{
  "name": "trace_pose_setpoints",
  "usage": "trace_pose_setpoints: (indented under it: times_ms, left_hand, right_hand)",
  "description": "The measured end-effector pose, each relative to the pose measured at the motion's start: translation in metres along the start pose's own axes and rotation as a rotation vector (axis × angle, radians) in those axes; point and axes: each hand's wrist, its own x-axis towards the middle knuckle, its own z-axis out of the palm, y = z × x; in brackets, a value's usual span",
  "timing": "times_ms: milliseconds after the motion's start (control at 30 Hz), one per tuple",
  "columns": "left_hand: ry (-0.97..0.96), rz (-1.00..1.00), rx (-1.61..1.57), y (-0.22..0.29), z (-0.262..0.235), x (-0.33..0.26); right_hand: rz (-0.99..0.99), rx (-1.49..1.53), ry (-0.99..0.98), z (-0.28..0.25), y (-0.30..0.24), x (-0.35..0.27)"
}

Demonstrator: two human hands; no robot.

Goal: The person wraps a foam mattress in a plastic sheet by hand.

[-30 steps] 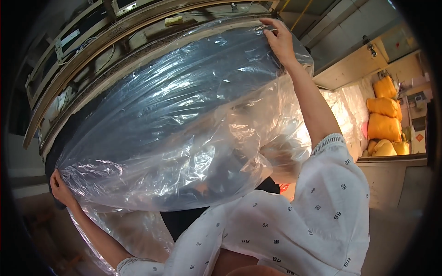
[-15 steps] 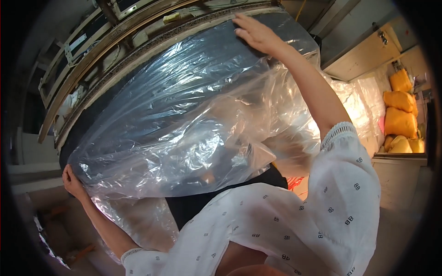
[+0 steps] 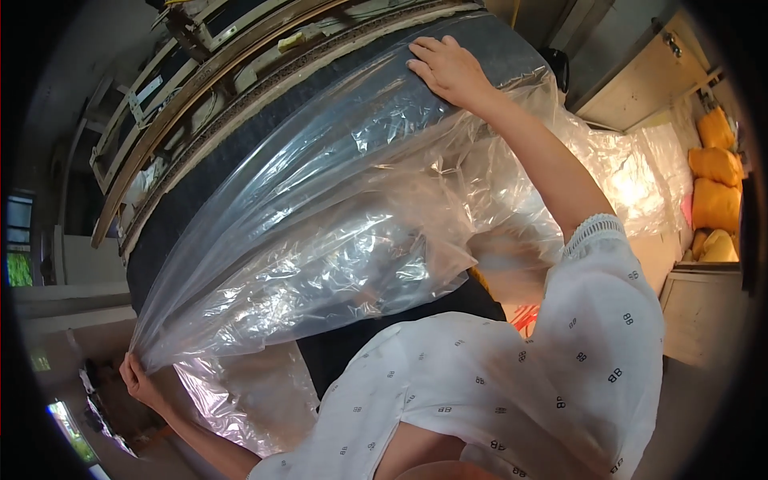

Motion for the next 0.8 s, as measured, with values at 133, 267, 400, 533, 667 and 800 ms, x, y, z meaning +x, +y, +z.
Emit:
trace_pose_setpoints:
  times_ms: [133, 267, 400, 533, 667, 800]
  left_hand:
    - [-0.007, 0.064, 0.049, -0.009, -0.030, -0.037]
    - [-0.026, 0.050, -0.001, -0.004, -0.021, -0.080]
    - [-0.091, -0.254, -0.164, -0.031, -0.020, -0.113]
    - [0.108, -0.557, -0.397, 0.003, 0.011, -0.095]
    - [0.223, -0.303, -0.560, -0.054, 0.018, -0.007]
    - [0.360, -0.452, -0.802, 0.005, 0.092, 0.066]
  right_hand:
    - [-0.042, 0.051, 0.001, 0.009, 0.015, 0.018]
    - [-0.025, 0.128, -0.001, 0.020, 0.037, 0.031]
    - [0.157, 0.229, 0.126, 0.040, 0.049, 0.046]
    - [0.100, 0.033, -0.145, 0.033, 0.056, 0.067]
    - [0.330, 0.679, 0.306, 0.024, 0.073, 0.113]
    - [0.468, 0.630, 0.459, -0.006, 0.028, 0.116]
